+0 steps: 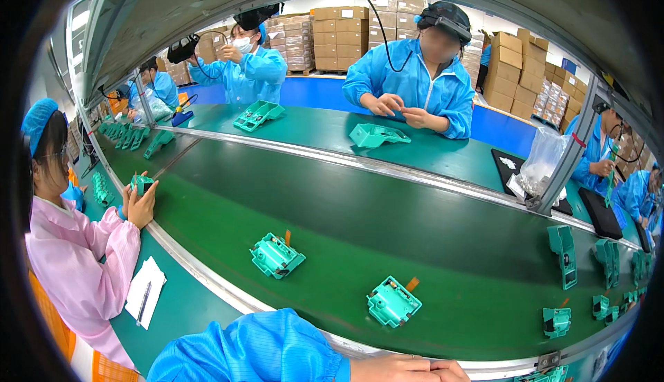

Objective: The person assembles electronic components by hand, fitting internal circuitry and ribbon cables into a green component housing.

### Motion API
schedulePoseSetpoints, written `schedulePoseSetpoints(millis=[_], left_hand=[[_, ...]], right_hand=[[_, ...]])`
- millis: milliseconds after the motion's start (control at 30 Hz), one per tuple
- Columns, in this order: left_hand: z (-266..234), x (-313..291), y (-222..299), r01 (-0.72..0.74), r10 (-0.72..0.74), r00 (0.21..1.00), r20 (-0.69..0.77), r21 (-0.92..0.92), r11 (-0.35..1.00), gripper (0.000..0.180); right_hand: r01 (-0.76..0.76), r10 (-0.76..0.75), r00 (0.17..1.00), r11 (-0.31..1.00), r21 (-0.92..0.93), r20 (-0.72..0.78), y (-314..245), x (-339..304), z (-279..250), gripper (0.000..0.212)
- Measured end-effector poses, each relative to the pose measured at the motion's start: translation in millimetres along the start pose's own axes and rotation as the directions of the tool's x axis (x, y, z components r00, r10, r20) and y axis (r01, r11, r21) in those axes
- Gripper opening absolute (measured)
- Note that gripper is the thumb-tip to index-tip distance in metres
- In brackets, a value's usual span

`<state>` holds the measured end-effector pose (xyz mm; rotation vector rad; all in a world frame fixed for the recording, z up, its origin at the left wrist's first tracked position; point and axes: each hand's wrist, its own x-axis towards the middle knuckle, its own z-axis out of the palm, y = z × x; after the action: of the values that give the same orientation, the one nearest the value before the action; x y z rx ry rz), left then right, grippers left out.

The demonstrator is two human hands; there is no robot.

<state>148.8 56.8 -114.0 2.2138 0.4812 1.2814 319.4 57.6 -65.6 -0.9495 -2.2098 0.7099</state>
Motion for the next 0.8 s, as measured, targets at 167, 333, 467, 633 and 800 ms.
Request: schedulePoseSetpoints(millis=[167, 333, 467, 633, 800], left_hand=[[3.5, 2.1, -1.2, -0.029, 0.029, 0.999, -0.025, 0.007, 1.0, 0.032], [3.1, 4.6, 1.7, 0.0, -0.001, 1.0, -0.01, -0.005, 1.0, 0.031], [5.7, 4.9, 1.0, 0.0, 0.0, 1.0, -0.022, -0.007, 1.0, 0.027], [6.4, 6.7, 2.1, 0.007, -0.008, 1.0, -0.027, -0.019, 1.0, 0.02], [8.5, 7.4, 2.0, -0.006, 0.006, 0.999, -0.047, -0.009, 1.0, 0.021]], right_hand=[[0.001, -0.001, 1.0, 1.0, 0.009, 0.002, -1.5, 0.3, -3.4, 0.012], [-0.008, 0.008, 1.0, 1.0, 0.011, 0.005, -2.3, -0.1, -6.4, 0.013], [0.01, -0.01, 1.0, 1.0, -0.008, 0.005, -2.0, 0.4, -7.4, 0.014], [0.019, -0.019, 1.0, 1.0, 0.008, -0.001, -1.5, 0.0, -8.6, 0.015], [0.001, -0.001, 1.0, 1.0, 0.012, 0.004, 0.4, -1.3, -9.2, 0.015]])
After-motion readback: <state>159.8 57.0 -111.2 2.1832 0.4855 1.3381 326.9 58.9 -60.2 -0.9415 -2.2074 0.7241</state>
